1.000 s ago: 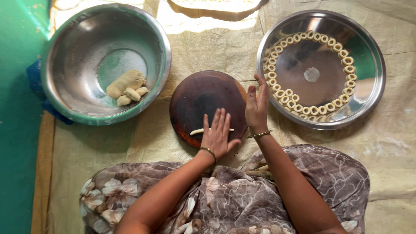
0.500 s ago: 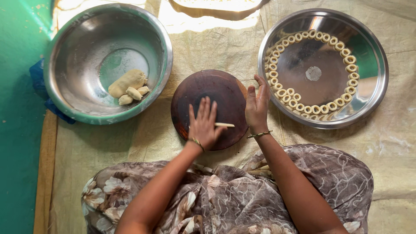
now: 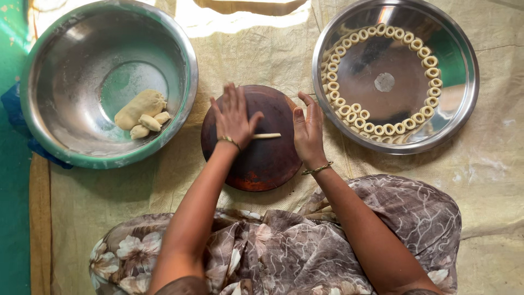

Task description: The person sits on the floor and shapes small pieces of dough into ring-shaped snacks by hand. They roll the dough into thin strips, join the ends to form rings, and place the finished rings into a metal tray. The process is repeated continuously.

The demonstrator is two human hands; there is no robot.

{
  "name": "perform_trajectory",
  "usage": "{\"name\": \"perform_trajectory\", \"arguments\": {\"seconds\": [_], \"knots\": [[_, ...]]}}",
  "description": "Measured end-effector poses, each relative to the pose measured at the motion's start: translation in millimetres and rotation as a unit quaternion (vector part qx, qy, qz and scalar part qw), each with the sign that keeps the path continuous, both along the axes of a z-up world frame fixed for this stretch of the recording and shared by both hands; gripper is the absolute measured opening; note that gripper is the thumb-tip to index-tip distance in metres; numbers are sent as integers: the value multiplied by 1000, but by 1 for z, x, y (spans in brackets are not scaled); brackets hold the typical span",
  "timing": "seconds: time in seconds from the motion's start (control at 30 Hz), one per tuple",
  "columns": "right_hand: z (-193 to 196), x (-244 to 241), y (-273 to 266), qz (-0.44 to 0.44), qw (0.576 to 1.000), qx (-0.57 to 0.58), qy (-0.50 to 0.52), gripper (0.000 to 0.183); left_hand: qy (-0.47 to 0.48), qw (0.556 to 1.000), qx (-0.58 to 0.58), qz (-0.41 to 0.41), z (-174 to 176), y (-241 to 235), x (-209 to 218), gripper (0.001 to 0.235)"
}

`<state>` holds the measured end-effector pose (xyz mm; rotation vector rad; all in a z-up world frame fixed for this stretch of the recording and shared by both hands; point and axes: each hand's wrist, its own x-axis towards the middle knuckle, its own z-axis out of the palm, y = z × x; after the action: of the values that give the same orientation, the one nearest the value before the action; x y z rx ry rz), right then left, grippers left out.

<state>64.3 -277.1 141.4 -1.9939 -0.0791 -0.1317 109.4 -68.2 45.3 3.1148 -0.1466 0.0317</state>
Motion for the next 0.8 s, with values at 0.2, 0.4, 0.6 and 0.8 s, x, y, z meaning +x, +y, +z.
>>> {"name": "perform_trajectory", "arguments": {"seconds": [0.2, 0.4, 0.6, 0.8], "knots": [[-8, -7, 7, 14, 999, -19, -24, 62, 84, 992, 1, -98, 7, -14, -117, 104], [-9, -12, 8, 17, 999, -30, -39, 61, -8, 983, -70, -168, 0, -11, -196, 107], [-10, -12, 7, 19, 999, -31, -36, 62, 85, 990, -21, -113, -6, -12, -181, 108], [-14, -7, 7, 11, 999, -36, -19, 61, 59, 993, 33, -99, 1, 7, -81, 102]]}}
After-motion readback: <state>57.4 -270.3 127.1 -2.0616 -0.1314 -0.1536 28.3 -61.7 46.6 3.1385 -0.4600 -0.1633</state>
